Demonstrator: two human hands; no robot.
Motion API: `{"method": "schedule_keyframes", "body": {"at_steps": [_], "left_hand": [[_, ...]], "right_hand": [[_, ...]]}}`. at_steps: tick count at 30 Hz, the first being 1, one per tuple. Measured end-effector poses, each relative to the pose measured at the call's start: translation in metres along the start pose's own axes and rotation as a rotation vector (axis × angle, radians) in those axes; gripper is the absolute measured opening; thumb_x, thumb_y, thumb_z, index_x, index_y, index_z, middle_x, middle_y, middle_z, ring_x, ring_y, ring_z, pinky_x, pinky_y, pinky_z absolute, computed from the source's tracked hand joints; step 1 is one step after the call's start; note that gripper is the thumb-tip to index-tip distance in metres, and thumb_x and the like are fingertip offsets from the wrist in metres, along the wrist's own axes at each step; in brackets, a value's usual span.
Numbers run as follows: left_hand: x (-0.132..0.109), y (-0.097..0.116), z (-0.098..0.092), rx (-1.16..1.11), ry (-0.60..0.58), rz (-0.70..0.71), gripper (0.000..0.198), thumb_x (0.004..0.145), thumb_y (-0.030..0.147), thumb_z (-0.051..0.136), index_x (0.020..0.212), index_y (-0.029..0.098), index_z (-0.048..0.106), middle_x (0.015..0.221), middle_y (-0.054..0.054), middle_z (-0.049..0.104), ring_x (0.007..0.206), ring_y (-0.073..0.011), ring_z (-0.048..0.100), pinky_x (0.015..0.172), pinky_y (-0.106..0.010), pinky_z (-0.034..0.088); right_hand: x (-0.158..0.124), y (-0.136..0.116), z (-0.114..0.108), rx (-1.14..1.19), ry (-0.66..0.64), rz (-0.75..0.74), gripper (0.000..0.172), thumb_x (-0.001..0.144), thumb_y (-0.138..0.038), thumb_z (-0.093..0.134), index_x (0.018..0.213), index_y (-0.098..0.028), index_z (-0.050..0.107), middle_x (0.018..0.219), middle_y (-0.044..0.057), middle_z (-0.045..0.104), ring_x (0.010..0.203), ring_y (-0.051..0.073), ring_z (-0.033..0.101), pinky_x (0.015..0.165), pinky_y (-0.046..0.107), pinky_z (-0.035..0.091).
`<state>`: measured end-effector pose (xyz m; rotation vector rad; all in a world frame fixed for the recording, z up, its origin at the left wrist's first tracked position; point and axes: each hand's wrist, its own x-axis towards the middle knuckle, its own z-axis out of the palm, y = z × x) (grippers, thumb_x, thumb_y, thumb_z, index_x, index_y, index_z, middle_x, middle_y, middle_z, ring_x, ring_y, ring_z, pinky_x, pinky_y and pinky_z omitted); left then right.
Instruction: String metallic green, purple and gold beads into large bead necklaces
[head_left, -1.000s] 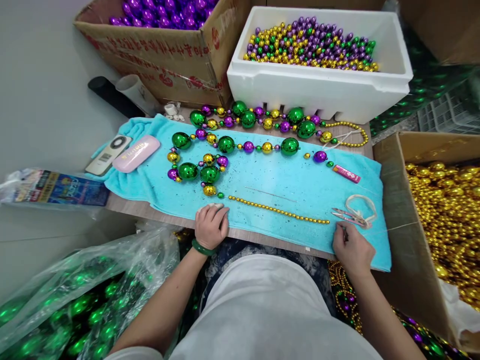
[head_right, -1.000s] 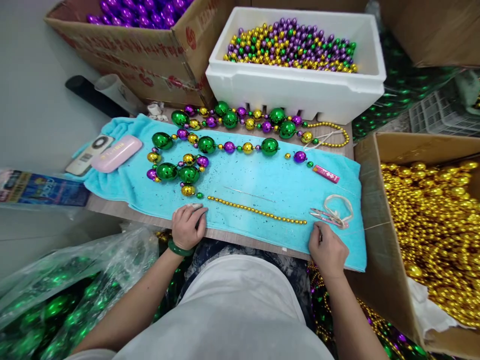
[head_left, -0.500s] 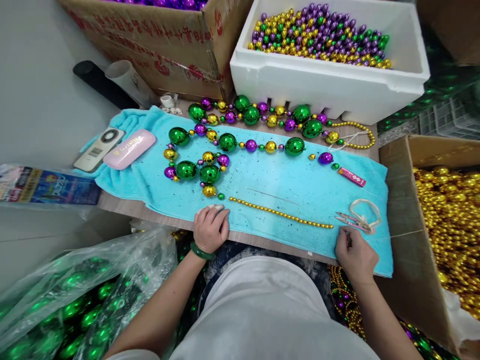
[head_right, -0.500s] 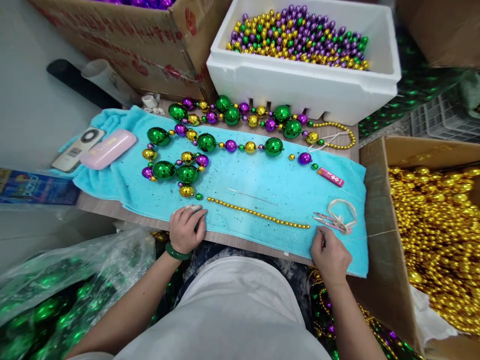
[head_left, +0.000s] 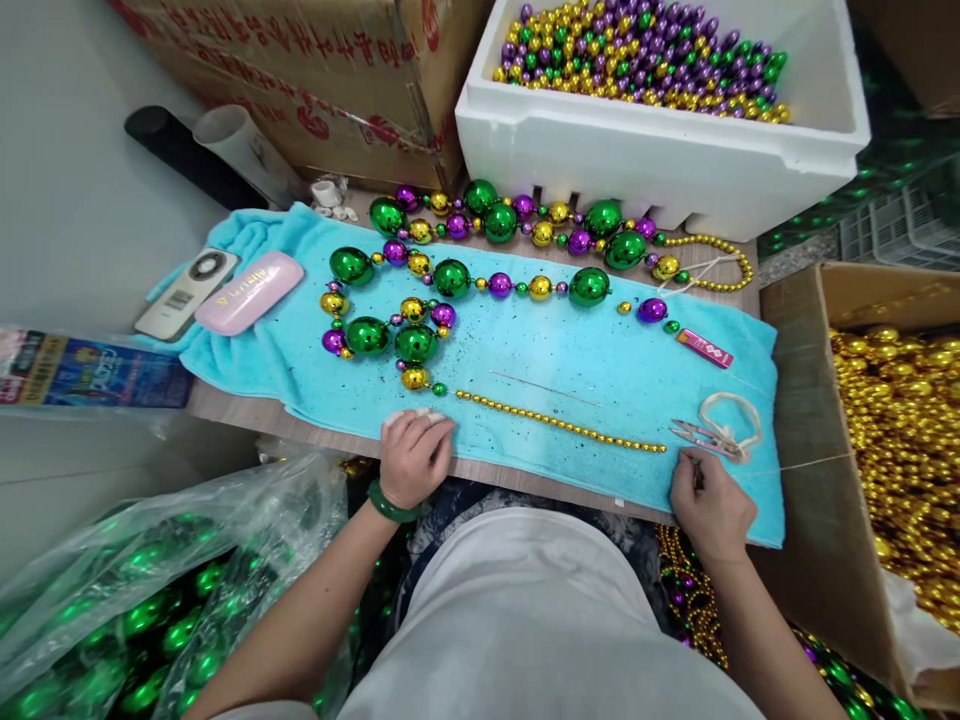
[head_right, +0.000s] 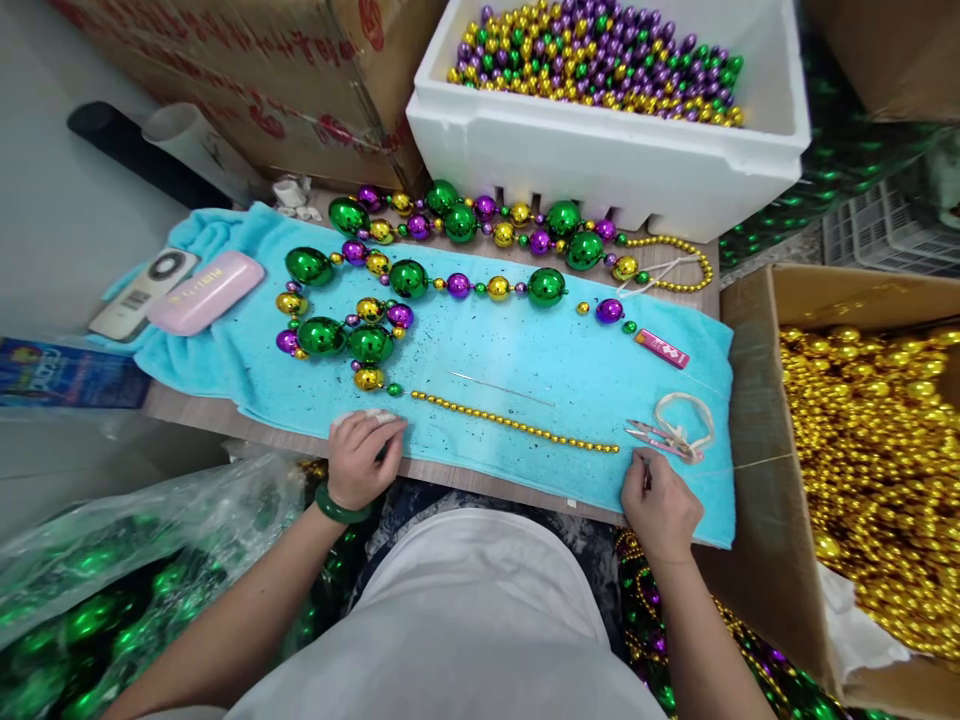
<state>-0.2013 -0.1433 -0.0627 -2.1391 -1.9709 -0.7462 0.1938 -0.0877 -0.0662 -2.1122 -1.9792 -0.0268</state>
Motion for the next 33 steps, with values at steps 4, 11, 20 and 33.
{"method": "schedule_keyframes", "body": {"at_steps": [4,11,20,33], "left_hand": [[0.021,-0.009,-0.013,0.029,-0.009,-0.006,0.019,0.080,0.021,0.060,0.095,0.026,0.071,0.099,-0.005,0.070,0.103,-0.0254,0.055,0.097,-0.043,0.035],[0.063,-0.001,-0.014,0.089,-0.191,0.052,0.025,0.082,0.029,0.057,0.104,0.024,0.068,0.119,-0.009,0.063,0.120,-0.0314,0.047,0.103,-0.050,0.027],[0.069,0.003,-0.011,0.049,-0.331,0.012,0.025,0.083,0.034,0.056,0.104,0.027,0.069,0.125,-0.008,0.058,0.127,-0.0333,0.040,0.105,-0.053,0.027],[0.071,-0.002,-0.007,0.065,-0.356,0.052,0.019,0.084,0.034,0.056,0.091,0.027,0.072,0.125,-0.006,0.060,0.125,-0.0330,0.043,0.099,-0.054,0.031]], "right_hand": [[0.000,-0.001,-0.001,-0.010,-0.007,0.001,0.028,0.086,-0.034,0.048,0.093,-0.016,0.068,0.060,0.005,0.062,0.056,0.016,0.054,0.054,0.025,0.028],[0.000,-0.001,-0.001,0.001,0.005,-0.014,0.028,0.086,-0.033,0.048,0.095,-0.016,0.068,0.061,0.005,0.064,0.057,0.016,0.055,0.054,0.024,0.029],[0.000,0.000,0.001,0.002,0.012,-0.017,0.027,0.086,-0.034,0.048,0.093,-0.016,0.068,0.059,0.004,0.062,0.057,0.016,0.054,0.053,0.024,0.028],[0.000,0.000,0.001,-0.006,0.017,-0.045,0.027,0.088,-0.032,0.046,0.091,-0.015,0.068,0.058,0.004,0.058,0.057,0.016,0.052,0.053,0.026,0.025]]}}
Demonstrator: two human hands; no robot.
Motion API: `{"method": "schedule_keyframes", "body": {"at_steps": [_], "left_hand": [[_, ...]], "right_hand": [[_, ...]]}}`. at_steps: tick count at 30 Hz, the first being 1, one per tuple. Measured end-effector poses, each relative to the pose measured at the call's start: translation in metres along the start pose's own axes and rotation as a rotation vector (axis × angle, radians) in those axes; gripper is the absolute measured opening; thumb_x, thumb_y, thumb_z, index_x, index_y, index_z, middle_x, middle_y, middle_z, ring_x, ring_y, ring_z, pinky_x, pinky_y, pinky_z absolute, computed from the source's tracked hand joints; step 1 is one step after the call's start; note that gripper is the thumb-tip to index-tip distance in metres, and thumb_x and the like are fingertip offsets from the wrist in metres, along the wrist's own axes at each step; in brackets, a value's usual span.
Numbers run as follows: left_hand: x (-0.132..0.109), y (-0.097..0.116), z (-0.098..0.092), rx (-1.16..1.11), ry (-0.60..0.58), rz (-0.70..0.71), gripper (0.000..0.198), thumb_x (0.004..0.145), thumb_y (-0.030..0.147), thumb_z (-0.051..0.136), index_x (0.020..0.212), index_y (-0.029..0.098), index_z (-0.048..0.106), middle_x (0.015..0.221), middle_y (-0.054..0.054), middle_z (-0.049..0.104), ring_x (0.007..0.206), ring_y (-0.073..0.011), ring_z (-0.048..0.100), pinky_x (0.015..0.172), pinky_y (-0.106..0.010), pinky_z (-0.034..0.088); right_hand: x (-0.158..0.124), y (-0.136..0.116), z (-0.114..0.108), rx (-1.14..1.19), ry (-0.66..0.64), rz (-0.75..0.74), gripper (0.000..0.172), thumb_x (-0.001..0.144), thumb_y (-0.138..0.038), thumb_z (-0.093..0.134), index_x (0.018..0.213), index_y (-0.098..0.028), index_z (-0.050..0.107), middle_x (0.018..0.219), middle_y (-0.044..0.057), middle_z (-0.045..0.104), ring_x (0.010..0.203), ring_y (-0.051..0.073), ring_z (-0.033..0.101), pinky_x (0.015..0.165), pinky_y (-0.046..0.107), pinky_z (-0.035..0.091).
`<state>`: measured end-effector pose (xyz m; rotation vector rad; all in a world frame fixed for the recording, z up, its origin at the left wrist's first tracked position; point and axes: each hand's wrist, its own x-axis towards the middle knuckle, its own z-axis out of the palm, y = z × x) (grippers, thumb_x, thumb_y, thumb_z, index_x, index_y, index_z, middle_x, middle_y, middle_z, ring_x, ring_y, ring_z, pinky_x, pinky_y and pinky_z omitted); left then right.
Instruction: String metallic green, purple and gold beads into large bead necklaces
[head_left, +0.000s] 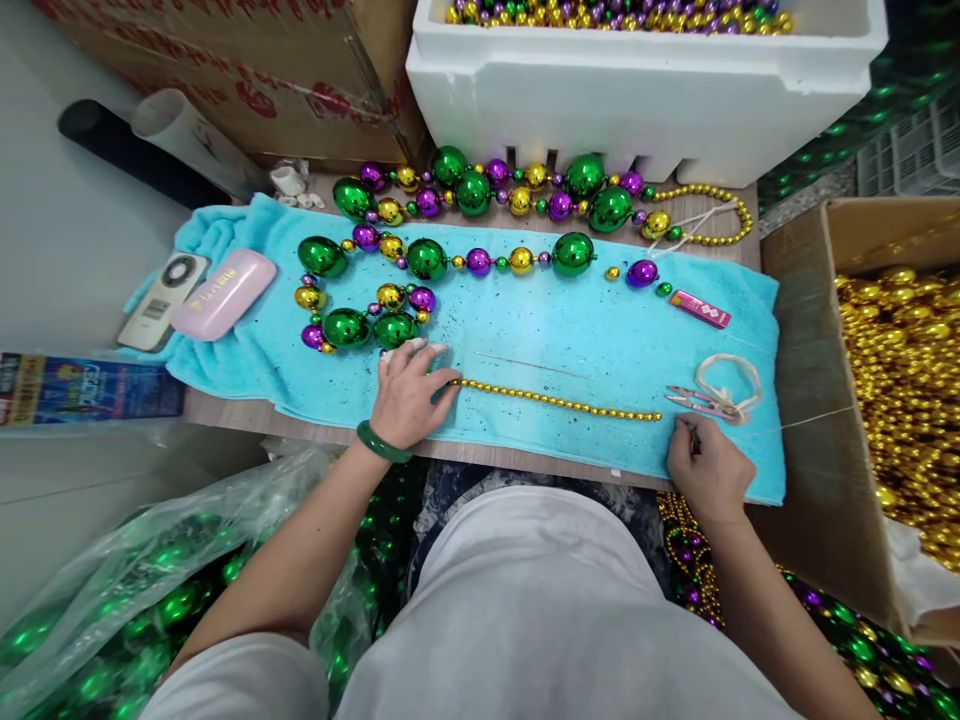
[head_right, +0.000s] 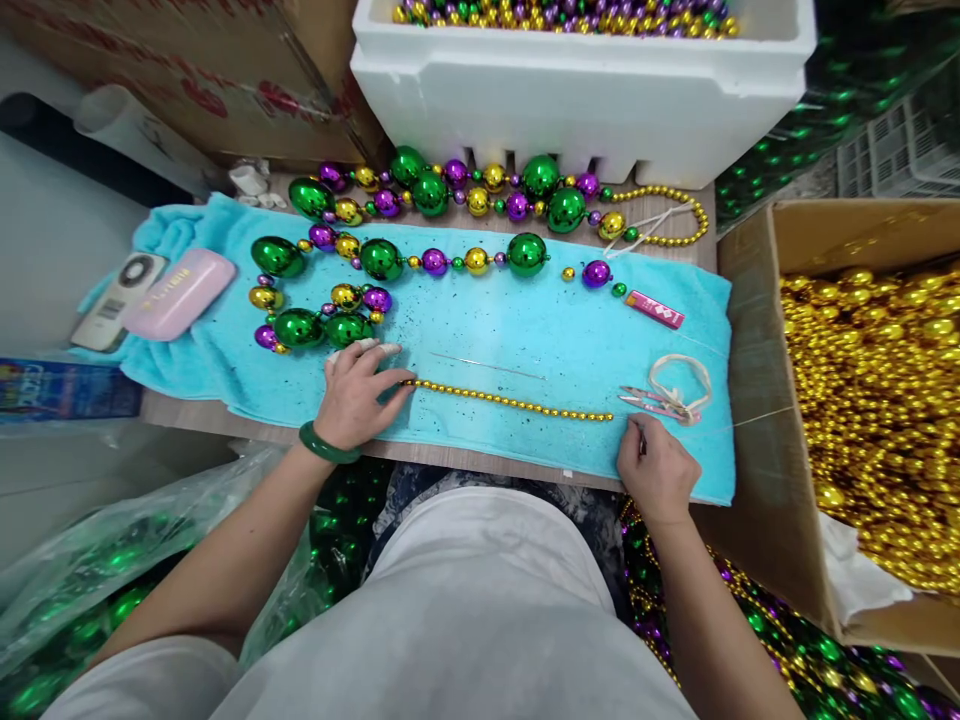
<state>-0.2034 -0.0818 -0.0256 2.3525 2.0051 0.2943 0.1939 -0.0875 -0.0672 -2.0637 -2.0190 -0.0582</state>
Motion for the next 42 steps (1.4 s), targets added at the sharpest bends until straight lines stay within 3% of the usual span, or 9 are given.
{"method": "schedule_keyframes", "body": {"at_steps": [10,18,25,29,36,42], "left_hand": [[0.004,0.004,0.002,-0.070,0.000,0.080,0.024,0.083,0.038,0.058,0.100,0.029,0.072,0.125,-0.006,0.061,0.125,-0.0321,0.042,0.100,-0.051,0.033],[0.008,0.005,0.002,-0.051,-0.008,0.074,0.019,0.085,0.033,0.056,0.090,0.028,0.073,0.122,-0.004,0.063,0.124,-0.0323,0.043,0.100,-0.052,0.032],[0.010,0.017,0.005,-0.072,-0.017,0.125,0.025,0.082,0.035,0.058,0.103,0.028,0.070,0.126,-0.006,0.060,0.124,-0.0321,0.042,0.100,-0.050,0.034],[0.015,0.024,0.009,-0.092,-0.034,0.147,0.020,0.083,0.034,0.057,0.095,0.029,0.072,0.125,-0.004,0.060,0.126,-0.0323,0.041,0.099,-0.051,0.032],[0.012,0.016,0.004,-0.095,-0.069,0.077,0.018,0.081,0.030,0.058,0.091,0.028,0.072,0.125,-0.005,0.060,0.126,-0.0327,0.041,0.101,-0.053,0.030],[0.013,0.029,0.007,-0.119,-0.091,0.139,0.027,0.082,0.035,0.057,0.104,0.027,0.069,0.129,-0.007,0.058,0.127,-0.0325,0.039,0.102,-0.051,0.030]], "right_hand": [[0.001,-0.002,-0.002,-0.001,-0.009,0.007,0.027,0.086,-0.031,0.047,0.090,-0.015,0.068,0.059,0.005,0.060,0.056,0.016,0.052,0.052,0.026,0.024],[0.001,-0.001,-0.001,0.003,0.004,-0.010,0.027,0.087,-0.031,0.047,0.092,-0.016,0.068,0.061,0.005,0.062,0.058,0.016,0.054,0.053,0.026,0.025],[0.000,-0.001,-0.001,0.005,0.035,-0.039,0.026,0.088,-0.031,0.046,0.092,-0.016,0.068,0.063,0.005,0.064,0.059,0.016,0.055,0.053,0.026,0.027],[0.001,-0.003,-0.003,0.013,0.014,-0.026,0.026,0.087,-0.030,0.046,0.091,-0.016,0.068,0.067,0.006,0.066,0.060,0.017,0.056,0.054,0.026,0.027],[0.001,-0.005,-0.005,0.012,-0.012,-0.010,0.027,0.088,-0.031,0.045,0.091,-0.016,0.067,0.065,0.006,0.065,0.060,0.017,0.056,0.055,0.026,0.028],[0.001,-0.005,-0.005,0.021,-0.016,-0.008,0.027,0.087,-0.030,0.045,0.091,-0.016,0.067,0.063,0.006,0.064,0.059,0.017,0.056,0.054,0.025,0.030]]}}
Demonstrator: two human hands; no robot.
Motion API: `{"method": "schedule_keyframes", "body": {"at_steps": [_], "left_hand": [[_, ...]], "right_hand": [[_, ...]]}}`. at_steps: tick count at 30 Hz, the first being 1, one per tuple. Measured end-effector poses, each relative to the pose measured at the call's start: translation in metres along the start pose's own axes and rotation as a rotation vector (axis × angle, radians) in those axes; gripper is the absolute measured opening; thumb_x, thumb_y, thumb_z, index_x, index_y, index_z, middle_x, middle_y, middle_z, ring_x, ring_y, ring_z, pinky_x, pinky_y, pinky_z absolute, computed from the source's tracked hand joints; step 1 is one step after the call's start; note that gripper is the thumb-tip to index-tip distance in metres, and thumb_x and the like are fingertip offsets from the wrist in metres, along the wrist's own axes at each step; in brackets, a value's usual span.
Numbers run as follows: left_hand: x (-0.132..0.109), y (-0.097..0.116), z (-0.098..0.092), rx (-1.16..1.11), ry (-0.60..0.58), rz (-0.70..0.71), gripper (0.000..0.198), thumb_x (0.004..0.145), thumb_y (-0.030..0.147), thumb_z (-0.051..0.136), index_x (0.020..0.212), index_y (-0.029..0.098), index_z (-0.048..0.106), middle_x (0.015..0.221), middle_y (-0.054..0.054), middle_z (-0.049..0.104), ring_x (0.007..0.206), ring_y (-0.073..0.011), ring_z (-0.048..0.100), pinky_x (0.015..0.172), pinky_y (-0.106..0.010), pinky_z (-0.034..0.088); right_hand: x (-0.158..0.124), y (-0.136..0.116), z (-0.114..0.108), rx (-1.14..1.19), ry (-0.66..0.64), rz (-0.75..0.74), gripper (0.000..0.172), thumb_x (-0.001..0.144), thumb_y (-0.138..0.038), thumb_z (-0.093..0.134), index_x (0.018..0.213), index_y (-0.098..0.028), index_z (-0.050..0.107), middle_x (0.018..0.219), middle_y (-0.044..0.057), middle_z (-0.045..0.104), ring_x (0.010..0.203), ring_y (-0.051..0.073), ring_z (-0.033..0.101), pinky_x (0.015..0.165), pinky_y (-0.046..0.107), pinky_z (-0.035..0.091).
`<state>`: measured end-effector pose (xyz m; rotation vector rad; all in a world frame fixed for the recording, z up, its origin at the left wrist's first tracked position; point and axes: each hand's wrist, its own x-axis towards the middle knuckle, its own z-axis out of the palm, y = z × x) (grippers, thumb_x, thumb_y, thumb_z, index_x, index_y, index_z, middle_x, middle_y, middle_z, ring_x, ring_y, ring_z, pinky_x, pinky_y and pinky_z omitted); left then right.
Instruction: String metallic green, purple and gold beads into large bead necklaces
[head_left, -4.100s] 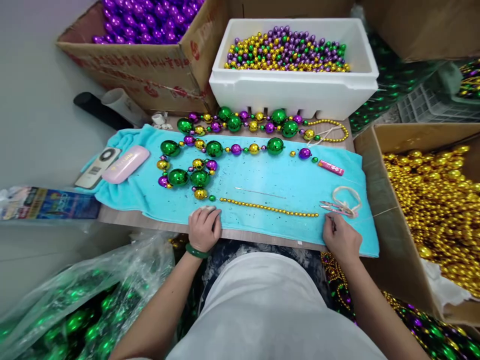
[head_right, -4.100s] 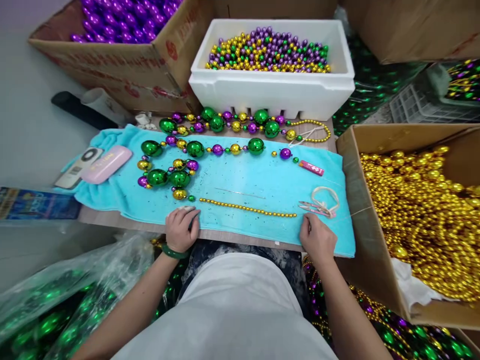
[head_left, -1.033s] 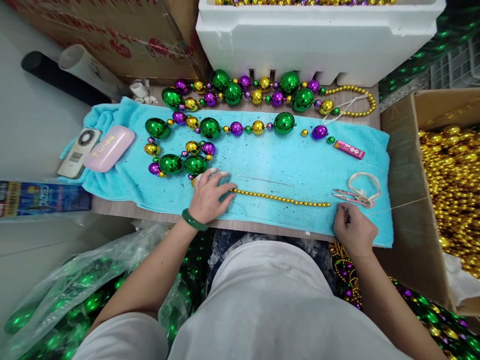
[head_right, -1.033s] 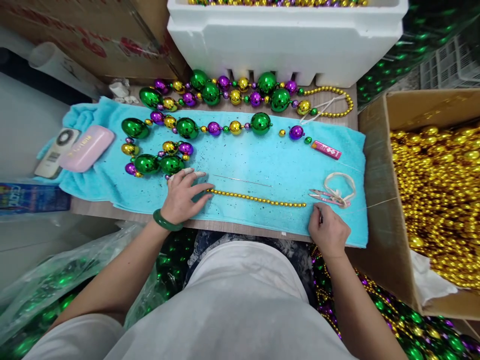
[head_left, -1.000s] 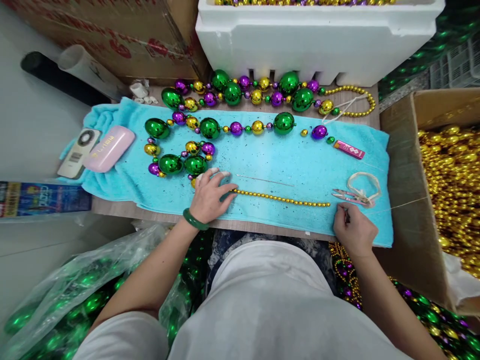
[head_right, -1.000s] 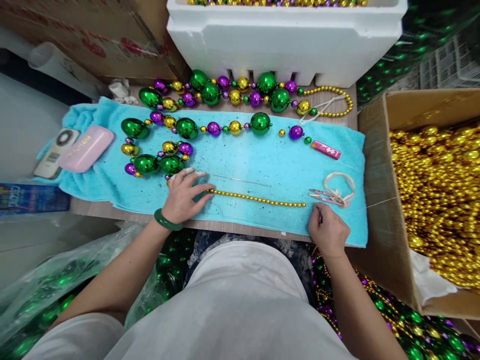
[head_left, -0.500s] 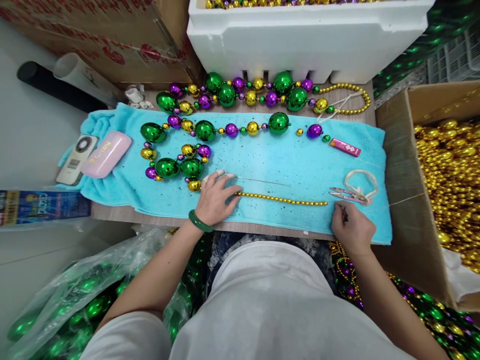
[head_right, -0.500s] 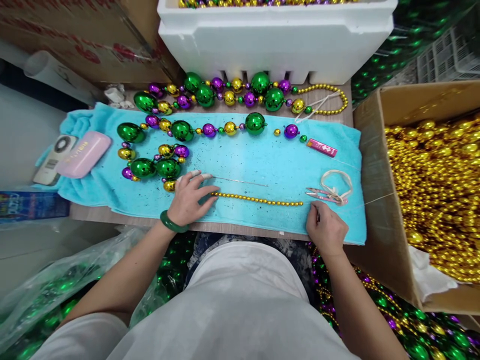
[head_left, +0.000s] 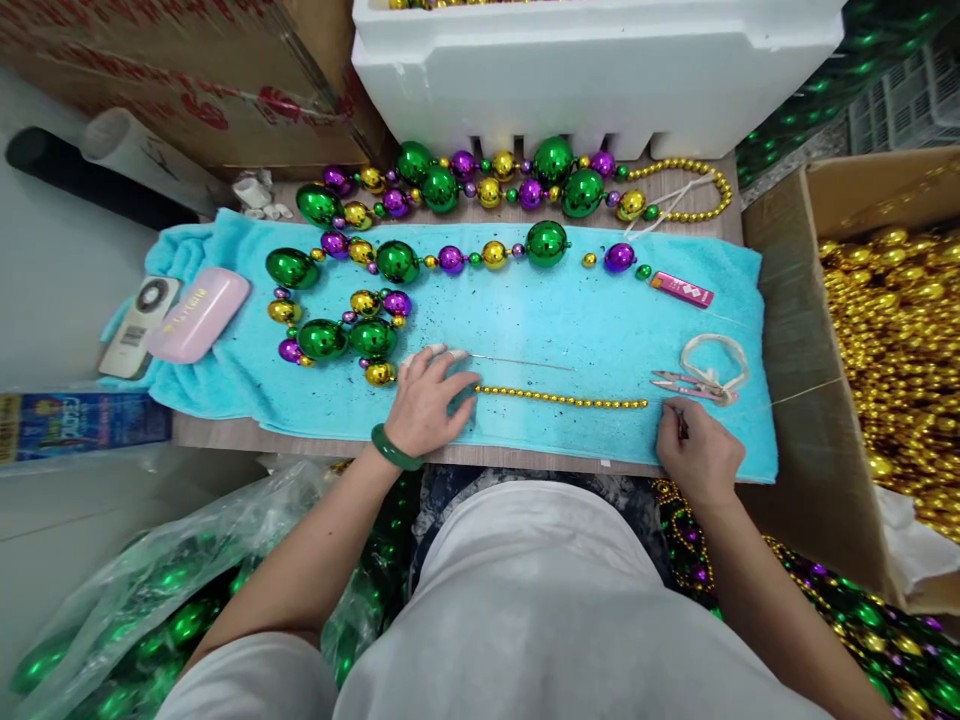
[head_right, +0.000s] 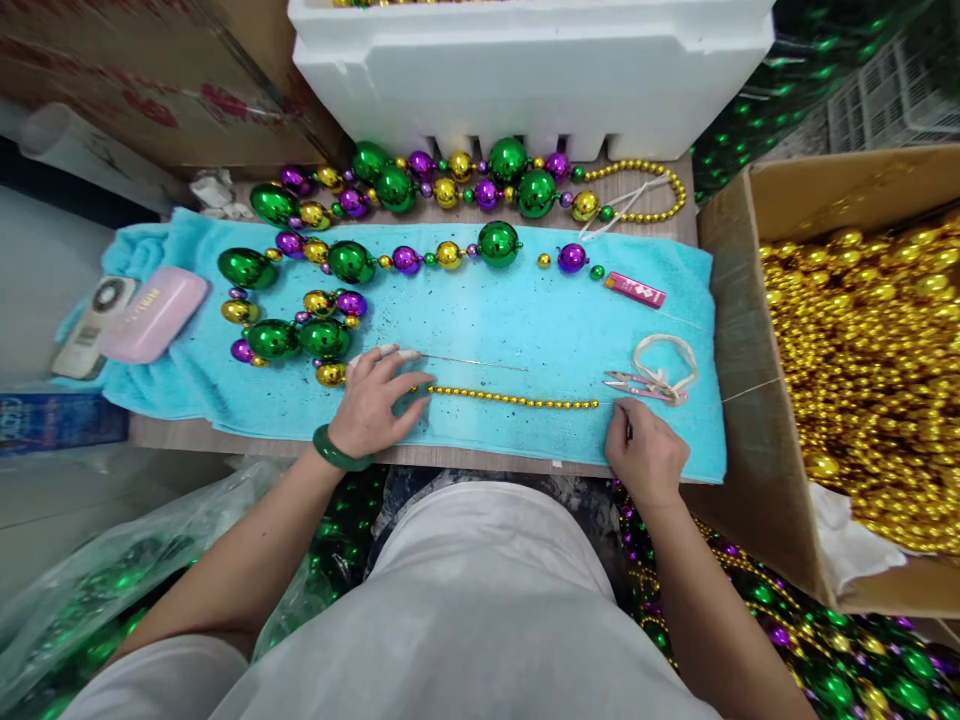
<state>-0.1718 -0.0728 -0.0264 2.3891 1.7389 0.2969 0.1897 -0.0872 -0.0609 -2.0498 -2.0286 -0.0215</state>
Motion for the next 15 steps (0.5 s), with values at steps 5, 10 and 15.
{"method": "schedule_keyframes", "body": {"at_steps": [5,10,15], "left_hand": [[0.0065,0.0089,0.0073,-0.014,0.004,0.045,0.023,0.085,0.037,0.055,0.098,0.028,0.070,0.127,-0.006,0.059,0.126,-0.0320,0.040,0.101,-0.050,0.030],[0.0050,0.0049,0.0051,0.000,0.019,0.008,0.019,0.084,0.032,0.056,0.093,0.028,0.071,0.126,-0.005,0.060,0.125,-0.0317,0.042,0.100,-0.051,0.031],[0.0042,0.0041,0.0030,0.014,0.024,0.000,0.018,0.083,0.031,0.056,0.091,0.026,0.070,0.125,-0.006,0.060,0.124,-0.0318,0.042,0.099,-0.051,0.032]], "right_hand": [[-0.0003,0.0008,0.0011,-0.003,0.001,-0.003,0.028,0.087,-0.031,0.044,0.091,-0.016,0.067,0.062,0.005,0.062,0.058,0.017,0.054,0.054,0.026,0.029],[-0.0008,0.0017,0.0023,-0.003,0.008,-0.010,0.028,0.088,-0.032,0.044,0.091,-0.016,0.067,0.061,0.005,0.062,0.058,0.016,0.054,0.054,0.025,0.028],[-0.0011,0.0010,0.0017,-0.008,0.019,-0.012,0.028,0.089,-0.031,0.044,0.090,-0.017,0.067,0.063,0.005,0.063,0.059,0.017,0.056,0.055,0.026,0.030]]}}
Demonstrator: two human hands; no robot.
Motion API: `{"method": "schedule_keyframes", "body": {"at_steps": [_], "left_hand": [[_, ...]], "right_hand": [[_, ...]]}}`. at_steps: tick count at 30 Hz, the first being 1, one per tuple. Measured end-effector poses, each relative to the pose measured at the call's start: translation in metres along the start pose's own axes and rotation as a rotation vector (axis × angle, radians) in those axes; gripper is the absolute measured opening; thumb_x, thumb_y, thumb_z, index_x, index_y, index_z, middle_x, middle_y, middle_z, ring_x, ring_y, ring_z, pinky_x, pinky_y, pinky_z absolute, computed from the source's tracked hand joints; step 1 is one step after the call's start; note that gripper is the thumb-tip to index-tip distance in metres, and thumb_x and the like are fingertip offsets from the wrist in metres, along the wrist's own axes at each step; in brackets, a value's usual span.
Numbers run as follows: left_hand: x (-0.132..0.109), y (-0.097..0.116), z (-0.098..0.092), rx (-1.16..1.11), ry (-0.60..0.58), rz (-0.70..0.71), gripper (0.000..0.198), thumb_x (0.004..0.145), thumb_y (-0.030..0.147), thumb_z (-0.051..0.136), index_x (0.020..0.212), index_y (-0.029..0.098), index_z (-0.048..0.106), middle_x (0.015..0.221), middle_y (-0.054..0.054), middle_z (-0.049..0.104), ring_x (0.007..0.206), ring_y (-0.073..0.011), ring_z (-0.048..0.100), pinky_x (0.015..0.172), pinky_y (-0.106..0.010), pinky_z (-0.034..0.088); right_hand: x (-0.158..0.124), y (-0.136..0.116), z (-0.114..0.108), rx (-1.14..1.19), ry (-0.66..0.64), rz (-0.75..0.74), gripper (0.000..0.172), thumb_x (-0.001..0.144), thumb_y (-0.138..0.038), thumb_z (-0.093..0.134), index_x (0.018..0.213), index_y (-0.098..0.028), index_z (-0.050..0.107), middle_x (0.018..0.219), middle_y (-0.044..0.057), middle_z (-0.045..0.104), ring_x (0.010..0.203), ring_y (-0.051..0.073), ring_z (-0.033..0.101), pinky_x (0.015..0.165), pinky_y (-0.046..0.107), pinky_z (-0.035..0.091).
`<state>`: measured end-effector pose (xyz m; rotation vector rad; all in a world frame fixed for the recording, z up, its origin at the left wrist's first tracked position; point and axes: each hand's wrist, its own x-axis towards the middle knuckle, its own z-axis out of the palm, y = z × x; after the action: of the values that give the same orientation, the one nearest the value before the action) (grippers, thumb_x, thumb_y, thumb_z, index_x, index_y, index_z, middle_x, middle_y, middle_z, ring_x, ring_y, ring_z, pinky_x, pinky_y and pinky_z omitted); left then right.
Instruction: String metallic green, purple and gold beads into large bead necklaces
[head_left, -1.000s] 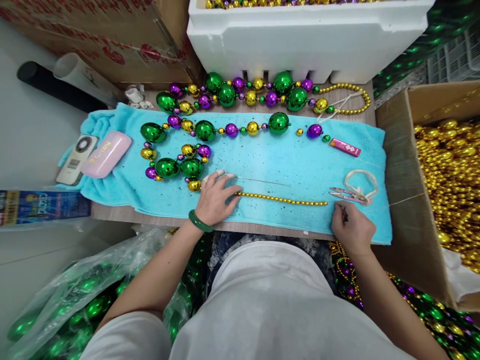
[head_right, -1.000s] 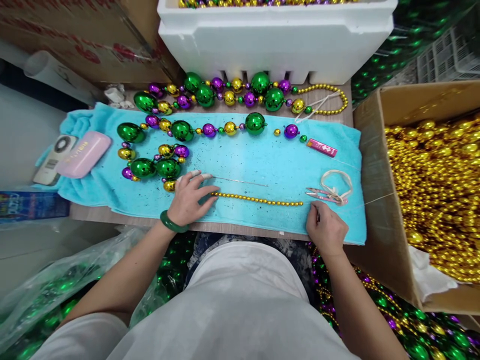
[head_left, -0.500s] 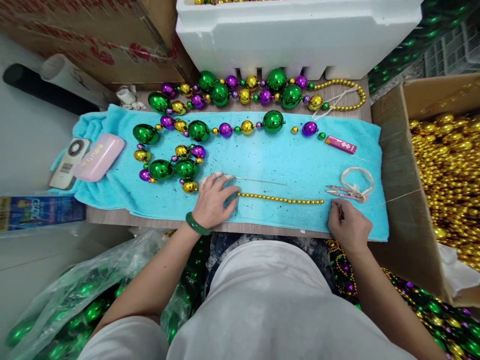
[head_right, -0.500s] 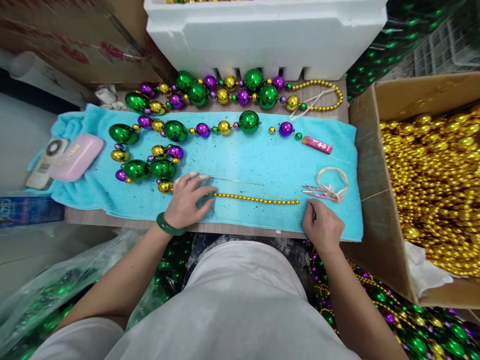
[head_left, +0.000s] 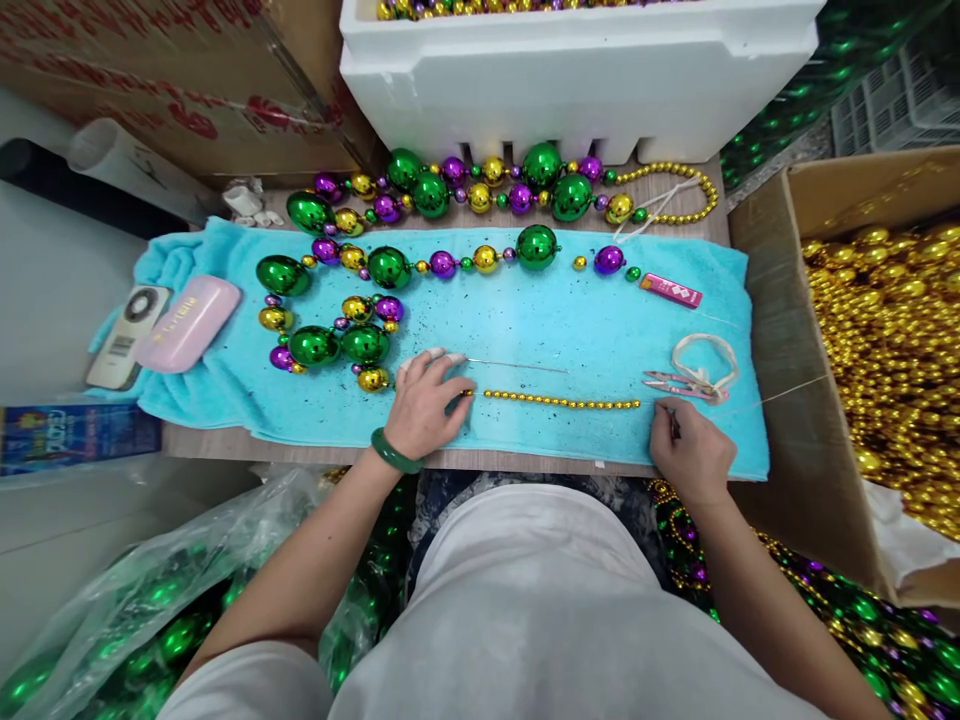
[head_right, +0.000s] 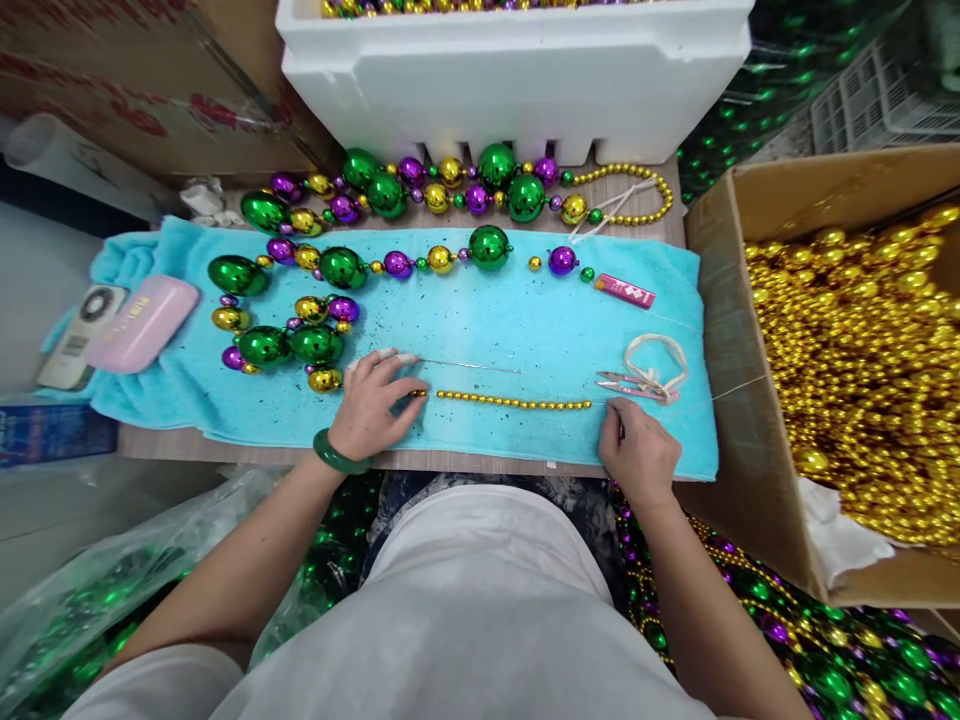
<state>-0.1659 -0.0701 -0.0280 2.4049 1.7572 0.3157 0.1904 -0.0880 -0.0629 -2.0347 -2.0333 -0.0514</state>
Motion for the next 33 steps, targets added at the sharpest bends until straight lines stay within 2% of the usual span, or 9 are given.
{"method": "schedule_keyframes", "body": {"at_steps": [10,14,18,22,27,33], "left_hand": [[0.001,0.001,0.003,0.022,0.013,0.010,0.018,0.084,0.032,0.054,0.091,0.026,0.069,0.125,-0.005,0.061,0.123,-0.0317,0.043,0.098,-0.051,0.033],[0.000,0.000,-0.001,0.051,-0.001,0.017,0.020,0.084,0.033,0.054,0.096,0.027,0.068,0.127,-0.006,0.059,0.125,-0.0321,0.043,0.099,-0.051,0.032],[-0.007,-0.011,-0.016,0.071,-0.003,-0.021,0.028,0.081,0.034,0.056,0.107,0.027,0.066,0.131,-0.007,0.057,0.127,-0.0328,0.040,0.102,-0.052,0.030],[-0.020,-0.027,-0.029,0.102,-0.011,-0.067,0.028,0.080,0.032,0.055,0.105,0.026,0.066,0.130,-0.008,0.056,0.128,-0.0330,0.040,0.103,-0.052,0.030],[-0.029,-0.038,-0.029,0.151,-0.022,-0.097,0.027,0.081,0.029,0.053,0.104,0.025,0.066,0.129,-0.008,0.057,0.126,-0.0319,0.041,0.101,-0.051,0.031],[-0.026,-0.037,-0.027,0.143,-0.003,-0.101,0.023,0.081,0.027,0.053,0.100,0.024,0.066,0.128,-0.007,0.058,0.127,-0.0306,0.042,0.103,-0.051,0.029]], "right_hand": [[0.000,0.001,0.001,0.011,0.005,-0.010,0.028,0.088,-0.031,0.044,0.090,-0.017,0.067,0.062,0.005,0.063,0.059,0.017,0.055,0.055,0.026,0.029],[0.000,0.000,0.000,0.018,0.000,-0.001,0.027,0.088,-0.030,0.045,0.091,-0.016,0.067,0.065,0.006,0.065,0.060,0.017,0.057,0.055,0.026,0.030],[0.000,0.001,0.000,0.031,0.011,-0.009,0.027,0.088,-0.030,0.045,0.092,-0.016,0.068,0.068,0.007,0.067,0.062,0.017,0.057,0.055,0.026,0.030],[0.000,0.002,0.001,0.025,0.016,-0.014,0.027,0.089,-0.031,0.046,0.092,-0.016,0.068,0.066,0.006,0.066,0.060,0.017,0.057,0.054,0.027,0.028],[-0.001,0.002,0.001,0.011,0.017,-0.005,0.026,0.089,-0.031,0.046,0.092,-0.016,0.067,0.062,0.006,0.063,0.058,0.017,0.055,0.053,0.027,0.027],[0.000,0.002,0.001,0.005,-0.007,0.011,0.026,0.087,-0.032,0.047,0.092,-0.016,0.067,0.062,0.006,0.061,0.057,0.018,0.053,0.053,0.027,0.026]]}}
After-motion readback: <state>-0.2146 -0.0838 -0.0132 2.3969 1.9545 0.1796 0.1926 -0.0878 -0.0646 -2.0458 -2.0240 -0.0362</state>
